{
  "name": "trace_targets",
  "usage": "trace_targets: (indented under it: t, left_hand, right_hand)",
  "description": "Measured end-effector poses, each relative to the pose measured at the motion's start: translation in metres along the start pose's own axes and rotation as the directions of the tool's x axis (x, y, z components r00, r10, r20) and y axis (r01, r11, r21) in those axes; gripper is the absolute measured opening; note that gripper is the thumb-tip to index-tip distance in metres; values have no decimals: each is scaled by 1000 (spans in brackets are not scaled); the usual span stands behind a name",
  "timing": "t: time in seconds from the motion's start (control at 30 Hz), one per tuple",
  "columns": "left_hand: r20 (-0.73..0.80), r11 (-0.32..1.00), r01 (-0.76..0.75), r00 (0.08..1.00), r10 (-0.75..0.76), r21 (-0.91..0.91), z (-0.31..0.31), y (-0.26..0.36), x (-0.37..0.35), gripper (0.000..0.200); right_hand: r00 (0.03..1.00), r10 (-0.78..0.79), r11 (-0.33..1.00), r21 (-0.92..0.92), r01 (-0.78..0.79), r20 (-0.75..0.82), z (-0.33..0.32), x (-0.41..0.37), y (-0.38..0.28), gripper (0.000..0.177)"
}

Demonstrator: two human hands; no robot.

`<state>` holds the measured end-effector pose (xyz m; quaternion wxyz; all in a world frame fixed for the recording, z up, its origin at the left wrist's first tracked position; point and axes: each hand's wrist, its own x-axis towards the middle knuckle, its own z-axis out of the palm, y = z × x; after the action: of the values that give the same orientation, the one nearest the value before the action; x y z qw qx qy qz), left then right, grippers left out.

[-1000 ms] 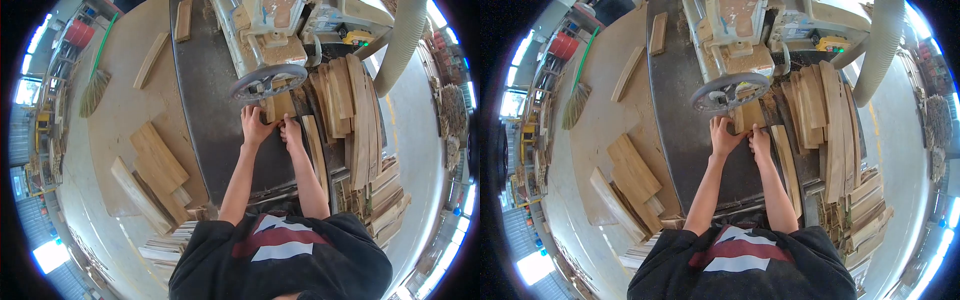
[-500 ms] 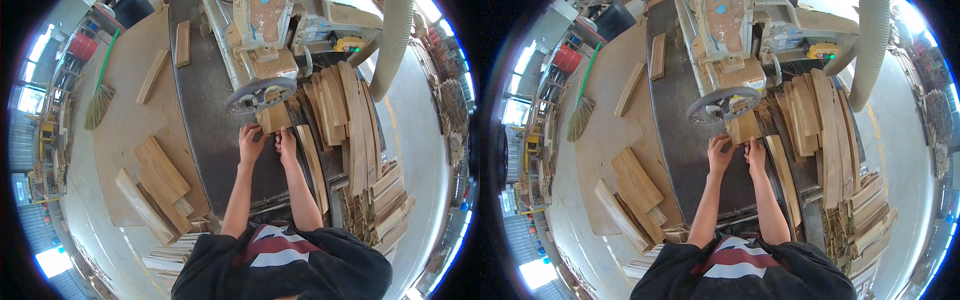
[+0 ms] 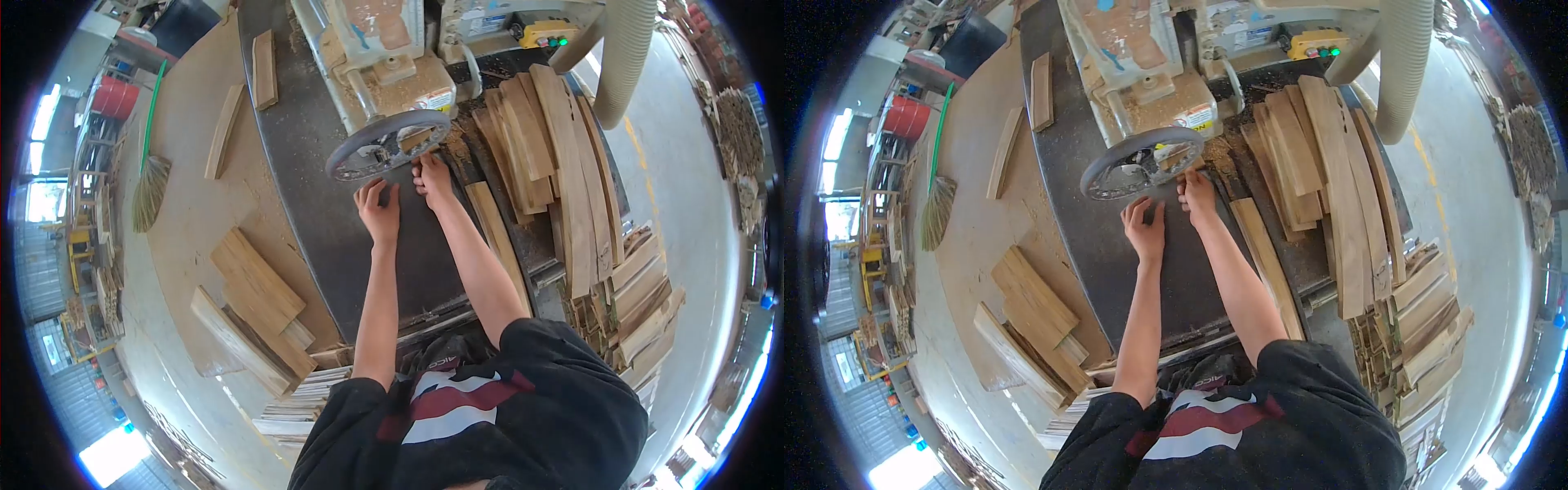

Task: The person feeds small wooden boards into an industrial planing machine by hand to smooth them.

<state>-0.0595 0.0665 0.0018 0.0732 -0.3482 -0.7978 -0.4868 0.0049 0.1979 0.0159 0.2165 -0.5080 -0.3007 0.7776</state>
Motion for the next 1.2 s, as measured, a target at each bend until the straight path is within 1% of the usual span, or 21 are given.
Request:
trace_targets:
  t: [0.07,0.13,0.2,0.27,0.3,0.33,0.4,0.43,0.53,0.6,0.67,0.73,0.8,0.83,0.87,0.9,0.97,1.0,1.07,1.13,1.2]
  left_hand:
    - [-9,999,-39,999,39,31,-10,-13,-14,24]
    - [-99,977,5,995,16,214,-29,-21,-27,26]
    - [-138,973,54,990,-24,224,-43,-33,-28,28]
    - [-135,977,119,986,-96,177,-53,-42,-25,33]
    - [-128,979,102,989,-80,175,-56,-48,-15,40]
    - [-151,977,117,984,-90,178,-60,-55,-4,40]
    - [-181,983,81,982,-51,163,-58,-73,40,48]
    - [-195,981,62,980,-25,185,-53,-101,61,58]
    - [-314,981,66,949,-5,183,-49,-141,142,65]
    - [-365,988,119,928,-73,103,-44,-167,195,71]
    - [-449,993,103,891,-65,60,-29,-193,242,74]
    - [-456,991,124,885,-91,44,-15,-219,276,74]
    - [-478,992,123,873,-95,26,1,-217,311,74]
    - [-445,956,197,892,-81,219,-2,-211,317,72]
    - [-405,875,252,911,-71,414,-1,-206,326,69]
    - [-398,880,235,915,-58,412,4,-203,337,69]
    - [-398,830,356,899,-180,429,6,-203,336,59]
    - [-384,819,357,905,-184,448,2,-200,327,59]
    - [-283,901,306,933,-221,308,-9,-180,304,48]
    - [-330,913,311,919,-217,265,-21,-153,262,49]
    - [-336,929,261,927,-166,261,-41,-127,199,53]
  right_hand:
    - [1000,11,1000,-8,-11,30,1,6,1,34]
    - [986,-130,973,-179,148,108,1,2,8,33]
    - [933,-304,885,-307,351,190,-10,-20,21,45]
    - [793,-551,782,-174,599,260,-30,-35,51,54]
    - [697,-644,622,-313,717,317,-48,-45,61,53]
    - [585,-715,425,-427,798,382,-64,-60,70,52]
    - [535,-706,218,-576,788,464,-83,-92,79,51]
    - [536,-721,210,-599,773,439,-89,-103,82,47]
    - [571,-738,231,-660,715,359,-91,-115,84,38]
    - [560,-740,189,-685,704,372,-86,-112,83,37]
    - [563,-741,156,-721,675,367,-84,-108,87,36]
    - [534,-764,106,-746,658,362,-85,-109,90,37]
    - [543,-754,110,-744,659,369,-89,-108,90,33]
    - [557,-742,99,-760,642,374,-90,-107,90,30]
    - [542,-757,94,-761,642,364,-89,-104,87,30]
    - [535,-752,58,-771,634,384,-89,-103,88,28]
    - [521,-753,13,-783,622,402,-92,-101,96,23]
    - [543,-742,34,-786,617,394,-93,-103,96,23]
    - [560,-740,47,-802,595,373,-89,-106,93,22]
    - [538,-754,14,-810,586,377,-88,-105,92,21]
    - [608,-712,53,-836,546,352,-89,-107,91,21]
